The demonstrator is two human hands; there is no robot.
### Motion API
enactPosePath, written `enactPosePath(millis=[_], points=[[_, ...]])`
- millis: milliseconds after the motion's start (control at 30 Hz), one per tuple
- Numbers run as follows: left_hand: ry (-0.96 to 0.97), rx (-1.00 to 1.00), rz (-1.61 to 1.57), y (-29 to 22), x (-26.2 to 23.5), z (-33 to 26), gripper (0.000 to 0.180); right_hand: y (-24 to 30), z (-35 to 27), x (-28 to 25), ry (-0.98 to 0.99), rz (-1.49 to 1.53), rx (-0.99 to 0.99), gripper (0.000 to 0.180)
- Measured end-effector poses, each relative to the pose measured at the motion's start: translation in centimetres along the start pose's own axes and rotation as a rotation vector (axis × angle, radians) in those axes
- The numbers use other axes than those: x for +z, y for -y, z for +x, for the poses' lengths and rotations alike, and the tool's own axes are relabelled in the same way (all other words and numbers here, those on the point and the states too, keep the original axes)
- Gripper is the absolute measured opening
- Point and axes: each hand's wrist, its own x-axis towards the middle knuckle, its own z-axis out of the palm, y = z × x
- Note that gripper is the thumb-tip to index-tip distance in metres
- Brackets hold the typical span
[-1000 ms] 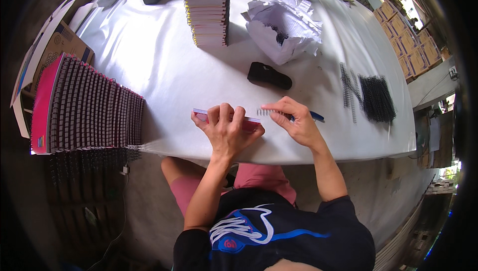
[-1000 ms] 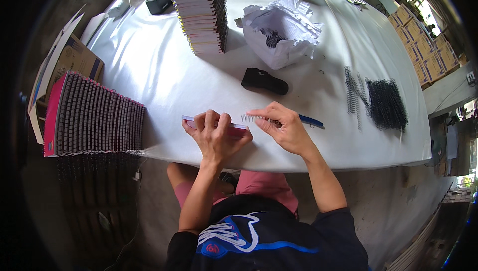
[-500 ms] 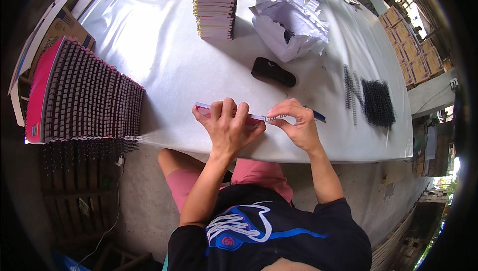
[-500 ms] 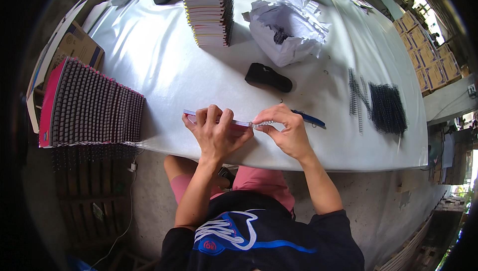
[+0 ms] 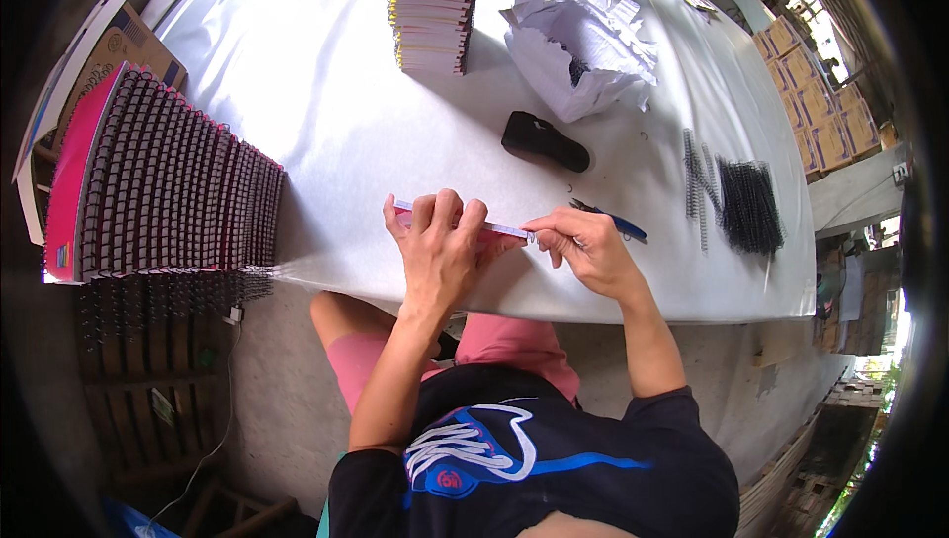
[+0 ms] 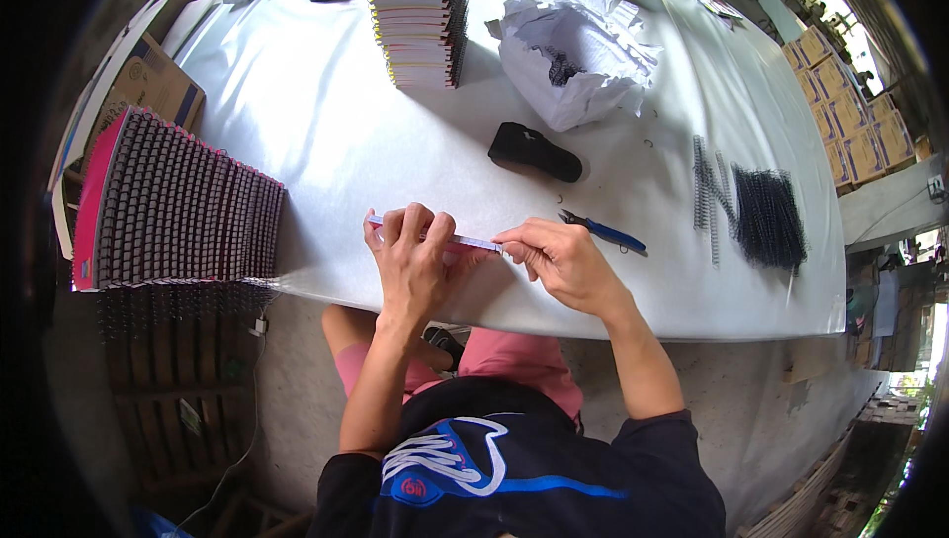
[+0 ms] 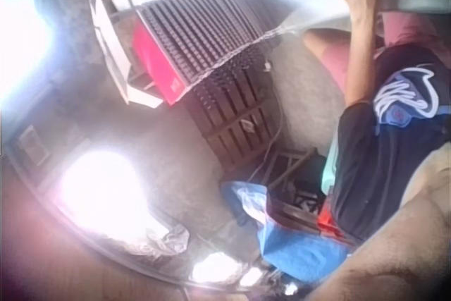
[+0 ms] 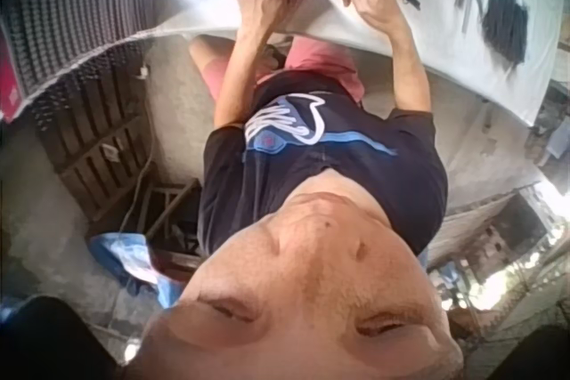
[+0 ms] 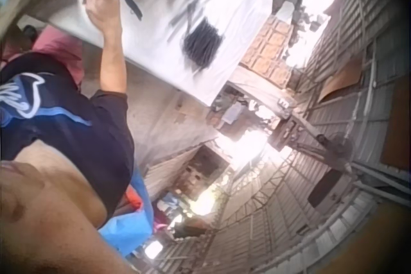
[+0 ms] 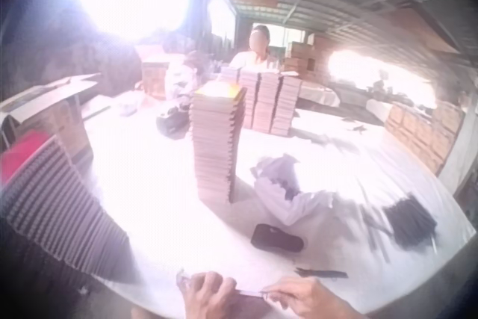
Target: The person threads a metal spiral coil into the punched holes of a notebook cover and pages, trims the excess coil using pliers, and repeats the process for multiple notebooks.
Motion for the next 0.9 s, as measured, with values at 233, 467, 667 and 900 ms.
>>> enactPosePath(millis=[233, 467, 667, 900], points=[[-0.069, -0.027, -0.216, 0.3, -0.2, -0.1, 0.048, -6.4, 5.1, -2.4, -0.365, -0.74, -0.245, 0.035], [-0.032, 0.015, -0.188, 0.8, -0.5, 0.0, 0.051, -5.3, 4.2, -3.1, -0.248, 0.538, -0.026, 0.028], [0.045, 0.018, -0.237, 0.9, -0.3, -0.2, 0.046, -4.6, 3.3, -1.7, 0.028, 0.635, -0.128, 0.022], [-0.015, 0.054, -0.303, 1.2, -0.2, 0.5, 0.05, -5.4, 3.7, -1.4, 0.034, 0.832, -0.408, 0.019]])
